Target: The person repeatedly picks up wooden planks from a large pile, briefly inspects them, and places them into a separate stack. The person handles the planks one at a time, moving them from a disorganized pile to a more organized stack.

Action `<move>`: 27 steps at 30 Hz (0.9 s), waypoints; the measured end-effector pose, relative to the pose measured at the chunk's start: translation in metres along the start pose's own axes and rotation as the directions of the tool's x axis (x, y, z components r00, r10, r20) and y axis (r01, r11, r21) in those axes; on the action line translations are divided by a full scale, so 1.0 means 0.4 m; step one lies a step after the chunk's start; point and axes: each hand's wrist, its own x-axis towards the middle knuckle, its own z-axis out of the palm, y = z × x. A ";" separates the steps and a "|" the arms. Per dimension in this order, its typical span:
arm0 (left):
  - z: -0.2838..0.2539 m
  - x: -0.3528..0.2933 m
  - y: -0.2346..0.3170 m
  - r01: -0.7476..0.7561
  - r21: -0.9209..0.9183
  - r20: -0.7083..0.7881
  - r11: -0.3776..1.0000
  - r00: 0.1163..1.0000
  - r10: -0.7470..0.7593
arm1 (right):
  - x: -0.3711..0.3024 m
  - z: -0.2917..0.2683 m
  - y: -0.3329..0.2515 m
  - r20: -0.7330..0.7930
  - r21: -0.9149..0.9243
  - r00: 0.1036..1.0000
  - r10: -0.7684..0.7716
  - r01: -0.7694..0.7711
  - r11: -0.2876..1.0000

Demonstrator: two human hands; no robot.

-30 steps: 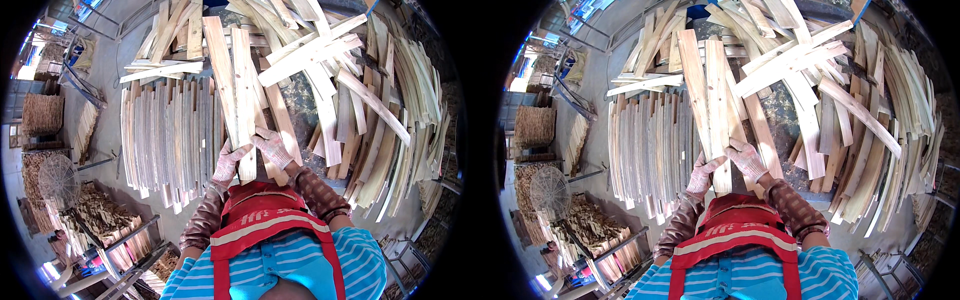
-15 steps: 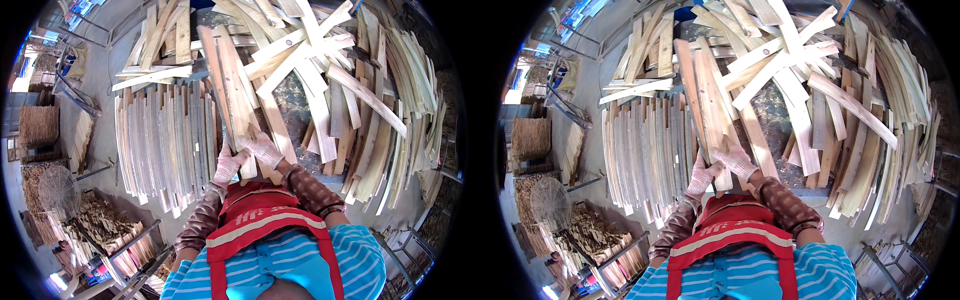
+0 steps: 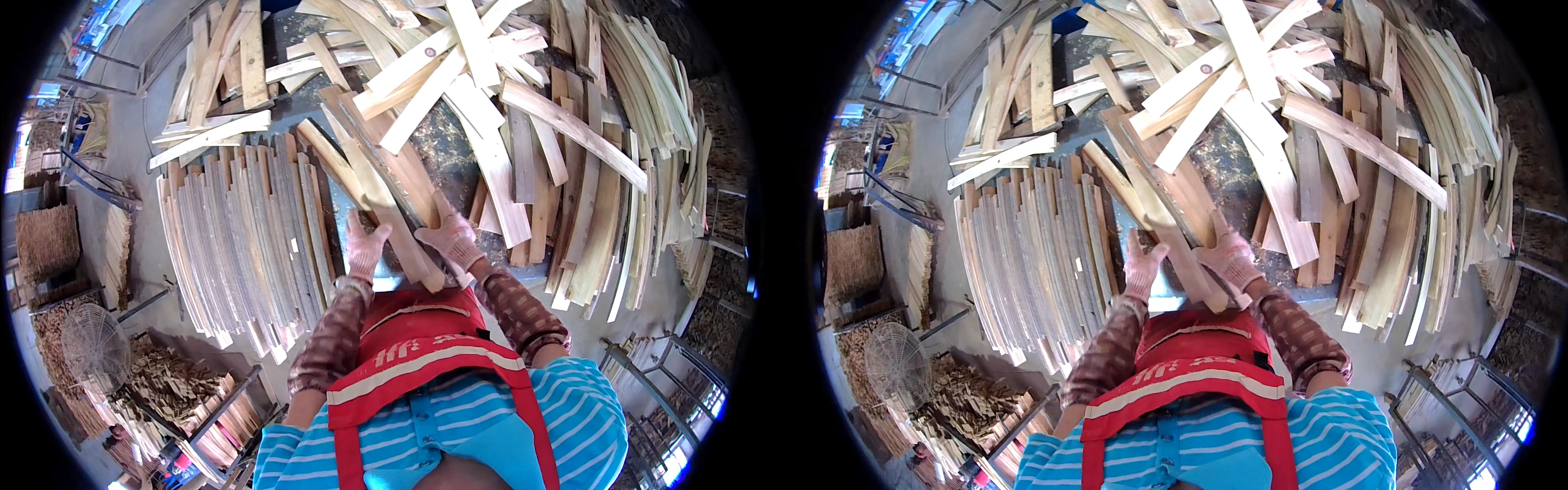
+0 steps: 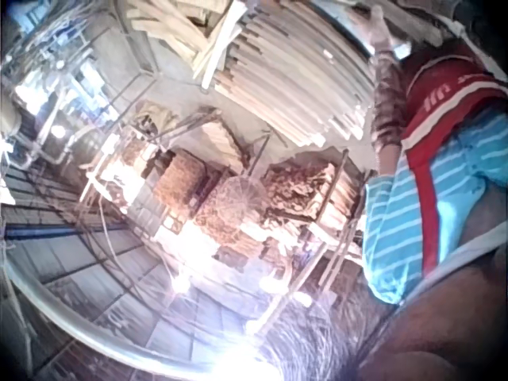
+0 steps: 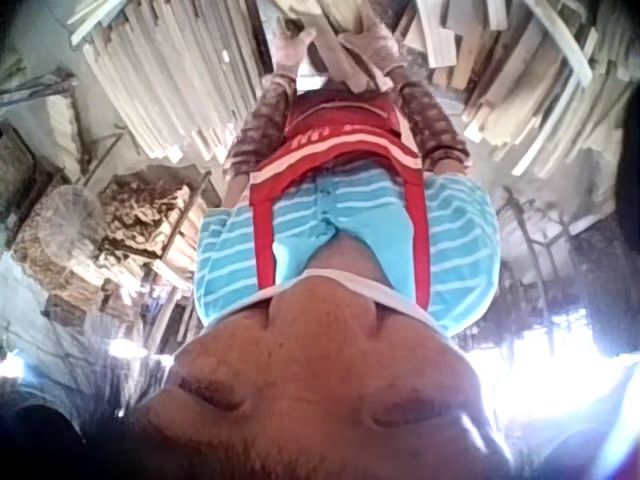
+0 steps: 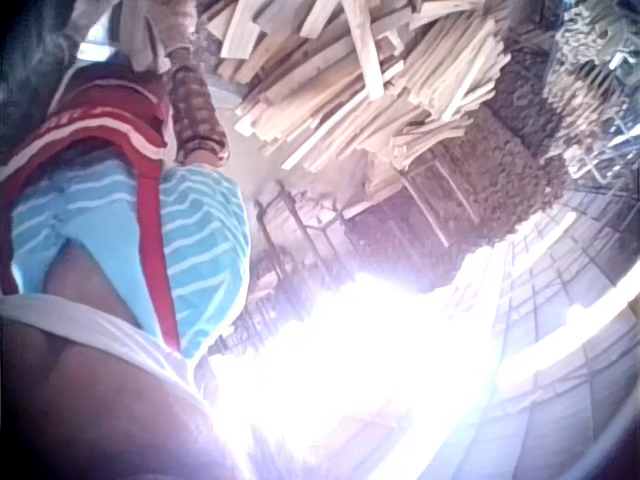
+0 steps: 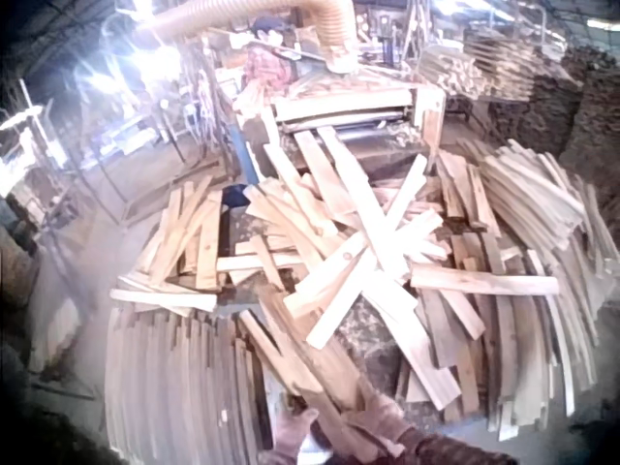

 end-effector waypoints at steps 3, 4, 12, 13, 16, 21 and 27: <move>0.077 0.041 0.028 0.124 0.113 -0.052 0.986 0.992 -0.119 | -0.009 -0.049 0.089 -0.038 -0.093 0.999 -0.001 -0.002 0.996; 0.106 0.043 0.061 0.143 0.195 -0.081 0.970 0.988 -0.129 | -0.008 -0.043 0.144 -0.100 -0.132 0.995 -0.024 0.010 0.991; 0.203 0.029 0.021 0.044 0.241 -0.244 0.970 0.970 0.017 | -0.034 0.075 0.108 -0.085 -0.126 0.985 0.151 -0.161 0.979; 0.178 0.025 0.024 -0.007 0.258 -0.168 0.966 0.984 0.051 | -0.029 0.091 0.121 -0.145 -0.168 0.981 0.132 -0.156 0.973; 0.081 0.020 -0.045 -0.308 0.210 -0.012 0.928 0.948 0.318 | -0.012 0.120 0.108 -0.200 -0.219 0.970 0.138 -0.182 0.959; -0.005 0.033 -0.079 -0.062 0.386 -0.062 0.920 0.994 0.093 | 0.015 0.025 0.214 -0.018 0.272 1.000 -0.009 0.014 0.962; -0.117 0.045 -0.153 0.062 0.149 -0.086 0.987 0.995 -0.050 | -0.050 -0.222 0.205 0.356 0.812 0.915 -0.192 -0.202 0.548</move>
